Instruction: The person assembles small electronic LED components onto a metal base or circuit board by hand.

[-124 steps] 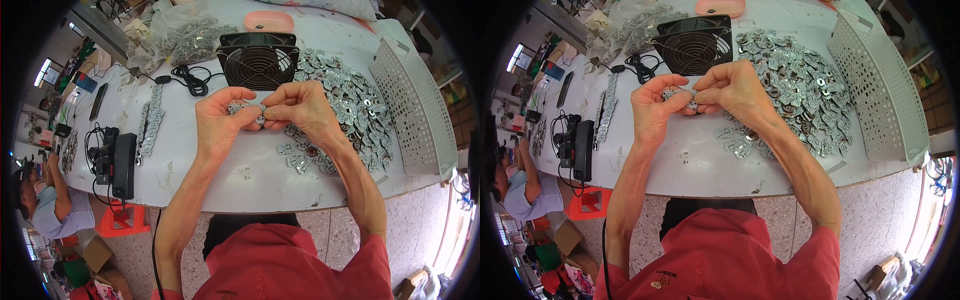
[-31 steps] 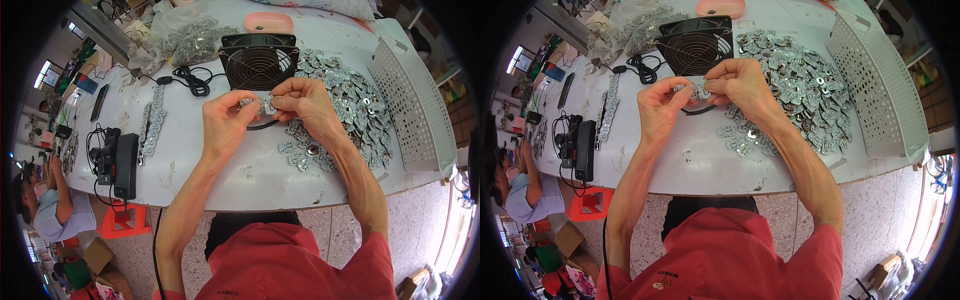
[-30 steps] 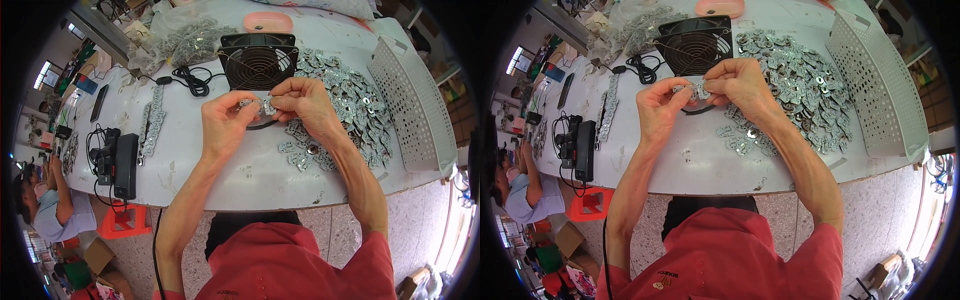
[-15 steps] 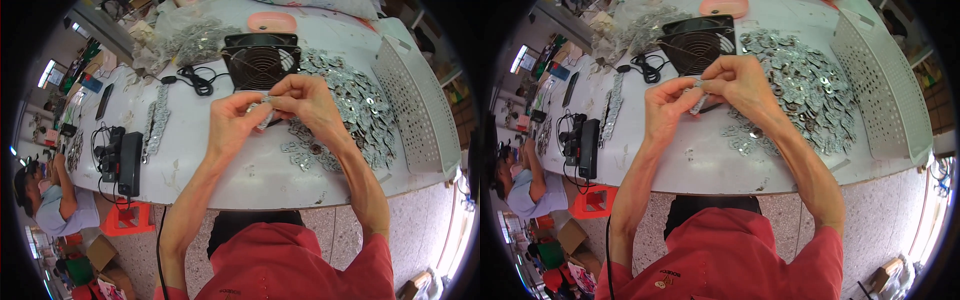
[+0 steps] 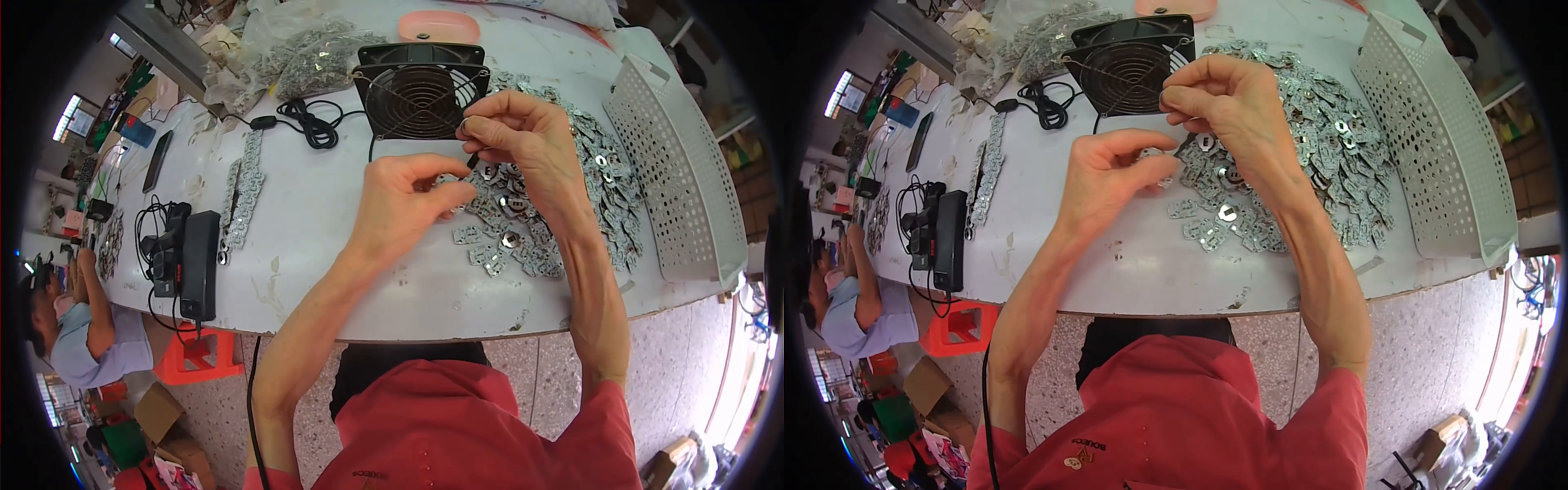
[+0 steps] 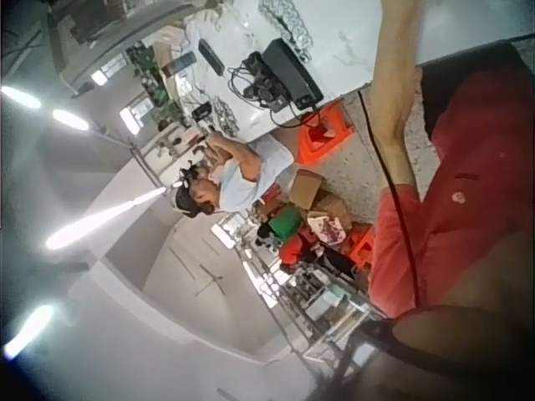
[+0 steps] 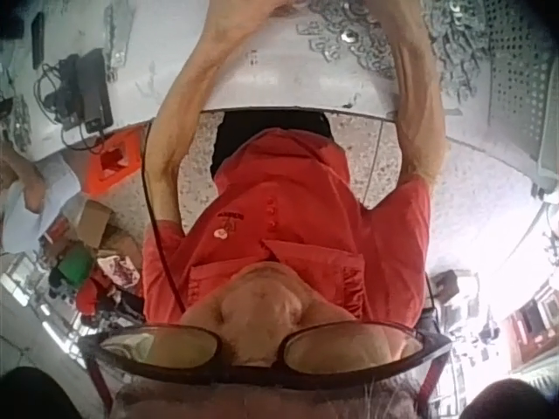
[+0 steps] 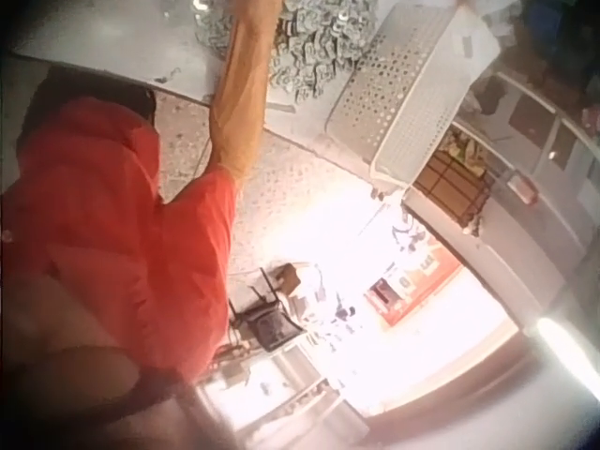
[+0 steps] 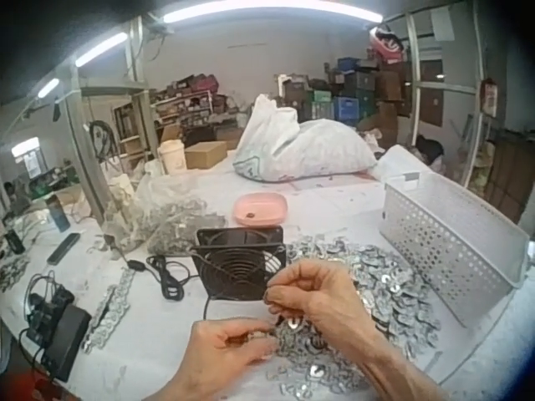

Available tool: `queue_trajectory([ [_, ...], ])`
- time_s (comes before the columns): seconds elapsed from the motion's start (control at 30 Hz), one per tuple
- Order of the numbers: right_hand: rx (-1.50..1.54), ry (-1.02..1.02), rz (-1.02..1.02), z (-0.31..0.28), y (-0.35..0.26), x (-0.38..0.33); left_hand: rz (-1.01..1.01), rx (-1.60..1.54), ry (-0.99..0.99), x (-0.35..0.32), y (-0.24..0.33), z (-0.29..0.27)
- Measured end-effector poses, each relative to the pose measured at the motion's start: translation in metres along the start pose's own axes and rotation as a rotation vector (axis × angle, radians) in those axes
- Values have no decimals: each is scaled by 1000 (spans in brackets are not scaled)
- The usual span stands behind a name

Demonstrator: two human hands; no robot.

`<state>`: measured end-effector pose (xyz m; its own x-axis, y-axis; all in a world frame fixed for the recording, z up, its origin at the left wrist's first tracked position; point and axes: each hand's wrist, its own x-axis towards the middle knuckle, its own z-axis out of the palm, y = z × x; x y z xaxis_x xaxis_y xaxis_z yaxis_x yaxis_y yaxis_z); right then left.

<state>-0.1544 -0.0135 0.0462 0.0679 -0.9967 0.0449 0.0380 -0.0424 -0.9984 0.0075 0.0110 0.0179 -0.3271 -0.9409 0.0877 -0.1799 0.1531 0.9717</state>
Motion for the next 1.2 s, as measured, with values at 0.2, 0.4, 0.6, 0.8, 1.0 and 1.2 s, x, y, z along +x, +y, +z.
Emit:
queue_trajectory([
  [0.2, -37, -84, 32, -1, 7, -3, -43, -341, 80, 5, -7, -25],
  [0.4, -49, -155, 128, 11, 8, -8, 34, -363, 178, 3, -9, -26],
  [0.6, 6, -146, 109, 12, 8, -6, 37, -340, 227, 3, -8, -27],
  [0.8, 27, -115, 108, 16, 9, -8, 56, -307, 225, 3, -8, -26],
  [1.0, 19, -151, 62, 19, 16, -8, 71, -325, 277, -1, -9, -22],
  [1.2, -9, -200, 85, 16, 20, -5, -13, -375, 296, -2, -9, -18],
])
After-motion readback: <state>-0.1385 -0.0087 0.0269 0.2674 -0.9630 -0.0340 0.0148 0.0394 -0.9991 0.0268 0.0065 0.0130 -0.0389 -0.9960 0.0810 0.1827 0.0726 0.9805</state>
